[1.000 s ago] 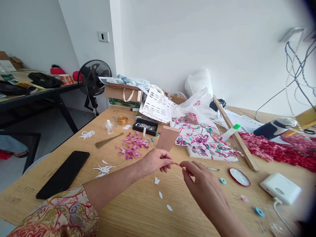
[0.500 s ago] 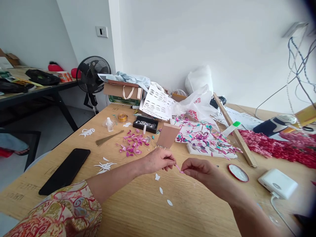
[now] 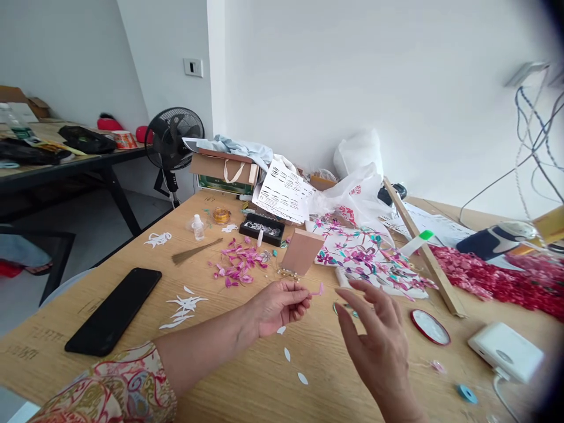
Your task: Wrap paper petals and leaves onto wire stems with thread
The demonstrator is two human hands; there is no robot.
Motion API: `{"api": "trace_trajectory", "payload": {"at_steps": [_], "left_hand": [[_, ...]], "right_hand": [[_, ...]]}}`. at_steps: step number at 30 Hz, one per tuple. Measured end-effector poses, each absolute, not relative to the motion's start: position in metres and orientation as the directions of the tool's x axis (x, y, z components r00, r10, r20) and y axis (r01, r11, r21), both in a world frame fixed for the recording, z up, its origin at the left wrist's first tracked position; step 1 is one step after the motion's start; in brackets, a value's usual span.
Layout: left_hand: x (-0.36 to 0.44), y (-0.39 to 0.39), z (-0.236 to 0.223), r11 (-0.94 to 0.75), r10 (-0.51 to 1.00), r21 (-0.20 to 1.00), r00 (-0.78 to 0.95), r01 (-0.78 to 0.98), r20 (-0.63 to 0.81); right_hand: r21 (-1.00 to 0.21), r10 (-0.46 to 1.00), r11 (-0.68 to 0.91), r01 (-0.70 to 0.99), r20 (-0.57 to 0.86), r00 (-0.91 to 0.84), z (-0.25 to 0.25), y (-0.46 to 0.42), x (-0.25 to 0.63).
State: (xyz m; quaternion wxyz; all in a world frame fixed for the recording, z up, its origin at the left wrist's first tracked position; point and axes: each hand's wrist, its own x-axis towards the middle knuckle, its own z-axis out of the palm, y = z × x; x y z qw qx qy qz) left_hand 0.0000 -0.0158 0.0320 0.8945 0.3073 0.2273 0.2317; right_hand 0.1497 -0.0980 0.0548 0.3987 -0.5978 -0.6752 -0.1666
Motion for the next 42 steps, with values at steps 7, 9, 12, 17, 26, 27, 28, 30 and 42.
{"api": "trace_trajectory", "payload": {"at_steps": [7, 9, 12, 17, 26, 27, 28, 30, 42], "left_hand": [[0.003, -0.027, 0.035, 0.690, 0.569, 0.653, 0.792, -0.313, -0.222], [0.004, -0.030, 0.037, 0.672, 0.600, 0.661, 0.768, -0.334, -0.222], [0.005, -0.035, 0.040, 0.623, 0.666, 0.686, 0.715, -0.375, -0.214], [0.012, -0.038, 0.043, 0.440, 0.795, 0.798, 0.592, -0.412, -0.132], [0.013, -0.037, 0.046, 0.068, 0.875, 0.960, 0.479, -0.272, 0.074], [0.013, -0.038, 0.046, 0.061, 0.872, 0.961, 0.482, -0.269, 0.079], [0.013, -0.038, 0.046, 0.058, 0.871, 0.962, 0.485, -0.266, 0.082], [0.012, -0.039, 0.045, 0.056, 0.869, 0.963, 0.488, -0.263, 0.082], [0.003, -0.030, 0.041, -0.481, 0.743, 0.877, 0.530, -0.002, 0.409]], "right_hand": [[-0.150, 0.703, 0.361, 0.920, 0.692, -0.163, 0.061, -0.091, 0.151], [-0.195, 0.718, 0.389, 0.900, 0.677, -0.163, 0.063, -0.090, 0.153], [-0.305, 0.765, 0.390, 0.869, 0.633, -0.121, 0.065, -0.092, 0.150], [-0.700, 0.903, 0.086, 0.709, 0.355, 0.241, 0.068, -0.096, 0.141], [-0.972, 0.944, -0.087, -0.218, -0.150, 0.292, 0.064, -0.097, 0.131], [-0.967, 0.946, -0.080, -0.242, -0.151, 0.288, 0.063, -0.098, 0.131], [-0.964, 0.947, -0.075, -0.255, -0.150, 0.286, 0.062, -0.098, 0.130], [-0.961, 0.948, -0.068, -0.267, -0.145, 0.283, 0.060, -0.098, 0.130], [-0.929, 0.936, -0.058, -0.366, -0.178, 0.304, 0.064, -0.101, 0.127]]}}
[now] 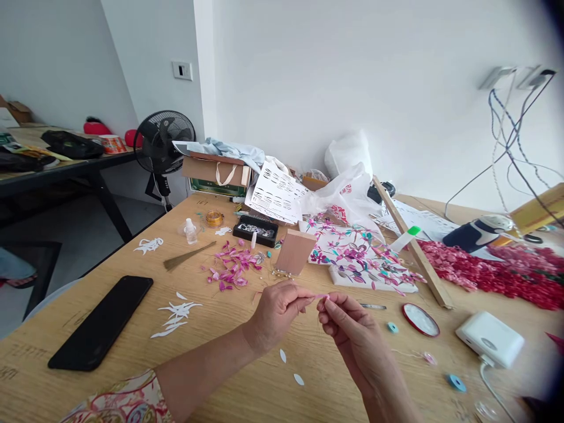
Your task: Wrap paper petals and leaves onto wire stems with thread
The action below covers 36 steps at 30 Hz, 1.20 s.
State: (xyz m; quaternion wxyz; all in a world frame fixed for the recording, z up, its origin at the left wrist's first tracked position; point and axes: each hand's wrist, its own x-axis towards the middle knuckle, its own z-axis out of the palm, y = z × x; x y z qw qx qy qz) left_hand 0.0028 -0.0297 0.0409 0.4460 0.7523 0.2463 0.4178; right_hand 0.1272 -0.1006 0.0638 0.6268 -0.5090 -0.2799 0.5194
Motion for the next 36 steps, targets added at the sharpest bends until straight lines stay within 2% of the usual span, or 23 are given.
{"api": "trace_trajectory", "payload": {"at_steps": [4, 11, 15, 17, 19, 22, 26, 29, 31, 34, 36], "left_hand": [[0.000, -0.026, 0.041, -0.587, 0.674, 0.809, 0.581, 0.046, 0.456], [-0.002, -0.025, 0.038, -0.583, 0.652, 0.812, 0.608, 0.019, 0.454], [0.000, -0.026, 0.041, -0.536, 0.688, 0.844, 0.589, 0.017, 0.425], [0.002, -0.027, 0.043, -0.412, 0.746, 0.911, 0.573, -0.001, 0.338], [0.003, -0.029, 0.046, -0.172, 0.792, 0.984, 0.587, -0.046, 0.166], [0.004, -0.032, 0.049, 0.169, 0.768, 0.976, 0.639, -0.141, -0.040], [0.003, -0.035, 0.050, 0.288, 0.744, 0.936, 0.662, -0.204, -0.085], [0.003, -0.035, 0.048, 0.246, 0.746, 0.952, 0.662, -0.181, -0.067], [0.003, -0.035, 0.046, 0.157, 0.753, 0.978, 0.657, -0.139, -0.028], [0.002, -0.033, 0.042, -0.095, 0.763, 0.993, 0.636, -0.066, 0.115], [0.002, -0.032, 0.041, -0.274, 0.750, 0.962, 0.622, -0.021, 0.227]], "right_hand": [[-0.926, 0.933, -0.058, -0.373, -0.183, 0.310, 0.063, -0.098, 0.126], [-0.922, 0.933, -0.054, -0.383, -0.183, 0.310, 0.060, -0.097, 0.125], [-0.928, 0.928, -0.054, -0.368, -0.182, 0.324, 0.060, -0.097, 0.125], [-0.935, 0.921, -0.064, -0.348, -0.189, 0.341, 0.060, -0.097, 0.126], [-0.943, 0.919, -0.074, -0.325, -0.191, 0.346, 0.059, -0.097, 0.126], [-0.949, 0.920, -0.080, -0.306, -0.188, 0.343, 0.056, -0.096, 0.127], [-0.945, 0.921, -0.080, -0.318, -0.192, 0.339, 0.053, -0.096, 0.128], [-0.944, 0.925, -0.084, -0.320, -0.193, 0.326, 0.051, -0.097, 0.129], [-0.944, 0.926, -0.090, -0.318, -0.196, 0.321, 0.051, -0.097, 0.130], [-0.942, 0.924, -0.101, -0.319, -0.208, 0.321, 0.050, -0.097, 0.131], [-0.943, 0.922, -0.108, -0.316, -0.214, 0.324, 0.050, -0.097, 0.131]]}}
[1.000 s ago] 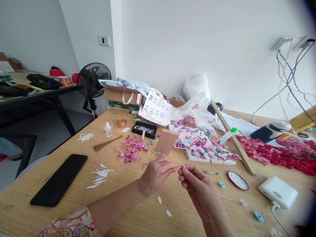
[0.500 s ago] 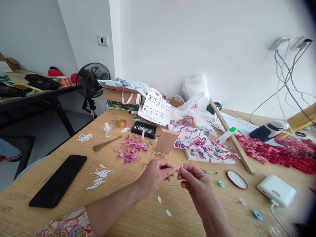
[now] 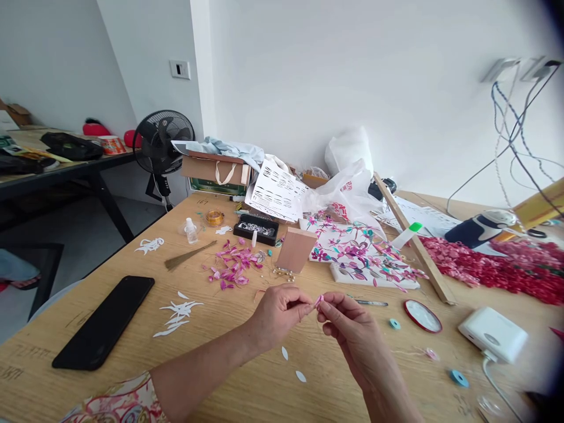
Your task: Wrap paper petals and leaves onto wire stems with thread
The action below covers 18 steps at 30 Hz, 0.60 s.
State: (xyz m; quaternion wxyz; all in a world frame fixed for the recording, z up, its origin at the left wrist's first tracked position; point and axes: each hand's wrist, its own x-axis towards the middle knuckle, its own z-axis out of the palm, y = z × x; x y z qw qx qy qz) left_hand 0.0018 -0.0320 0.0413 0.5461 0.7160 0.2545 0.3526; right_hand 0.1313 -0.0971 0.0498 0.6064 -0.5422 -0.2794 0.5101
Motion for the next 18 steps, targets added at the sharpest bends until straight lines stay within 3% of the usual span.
{"api": "trace_trajectory", "payload": {"at_steps": [5, 18], "left_hand": [[0.0024, -0.0319, 0.0423, -0.417, 0.705, 0.908, 0.642, 0.031, 0.302], [0.0059, -0.0319, 0.0368, -0.370, 0.732, 0.927, 0.635, 0.064, 0.249]], "right_hand": [[-0.945, 0.922, -0.138, -0.296, -0.232, 0.311, 0.0493, -0.0975, 0.1300], [-0.954, 0.910, -0.168, -0.248, -0.247, 0.334, 0.0465, -0.0998, 0.1287]]}}
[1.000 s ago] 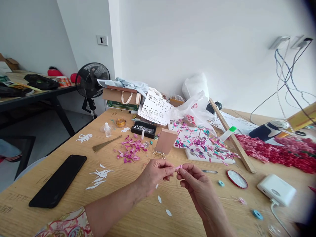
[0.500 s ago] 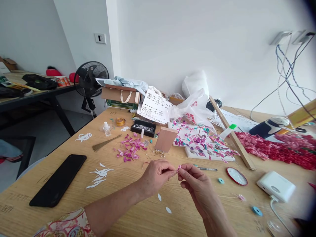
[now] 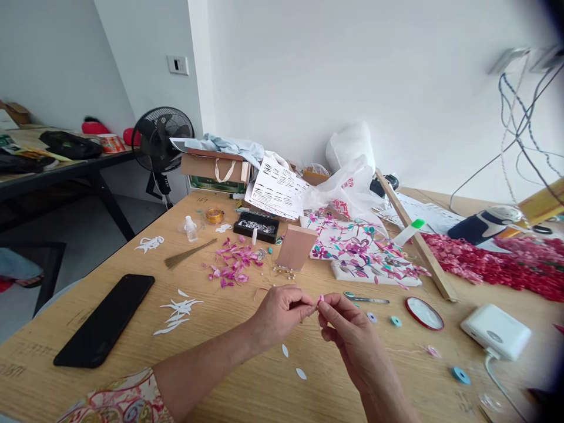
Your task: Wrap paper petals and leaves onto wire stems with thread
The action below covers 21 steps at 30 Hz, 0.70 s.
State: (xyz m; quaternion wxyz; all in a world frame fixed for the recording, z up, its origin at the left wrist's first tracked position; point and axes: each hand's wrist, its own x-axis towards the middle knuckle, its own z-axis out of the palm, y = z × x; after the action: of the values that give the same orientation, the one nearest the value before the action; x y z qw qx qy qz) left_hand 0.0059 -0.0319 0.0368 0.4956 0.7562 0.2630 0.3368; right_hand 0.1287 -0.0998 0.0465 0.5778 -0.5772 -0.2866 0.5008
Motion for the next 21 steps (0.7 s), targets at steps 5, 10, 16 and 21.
{"api": "trace_trajectory", "payload": {"at_steps": [5, 10, 16, 21], "left_hand": [[0.007, -0.033, 0.038, -0.393, 0.730, 0.917, 0.629, 0.066, 0.267], [0.007, -0.034, 0.037, 0.087, 0.734, 0.995, 0.678, -0.049, -0.031], [0.004, -0.034, 0.031, 0.494, 0.626, 0.839, 0.763, -0.228, -0.162], [0.003, -0.033, 0.031, 0.593, 0.566, 0.777, 0.796, -0.212, -0.215]], "right_hand": [[-0.962, 0.910, -0.164, -0.218, -0.233, 0.343, 0.044, -0.101, 0.129], [-0.977, 0.918, -0.117, -0.178, -0.174, 0.355, 0.042, -0.101, 0.129], [-0.985, 0.934, -0.040, -0.167, -0.096, 0.344, 0.036, -0.102, 0.130], [-0.991, 0.937, -0.027, -0.129, -0.070, 0.342, 0.035, -0.102, 0.133]]}}
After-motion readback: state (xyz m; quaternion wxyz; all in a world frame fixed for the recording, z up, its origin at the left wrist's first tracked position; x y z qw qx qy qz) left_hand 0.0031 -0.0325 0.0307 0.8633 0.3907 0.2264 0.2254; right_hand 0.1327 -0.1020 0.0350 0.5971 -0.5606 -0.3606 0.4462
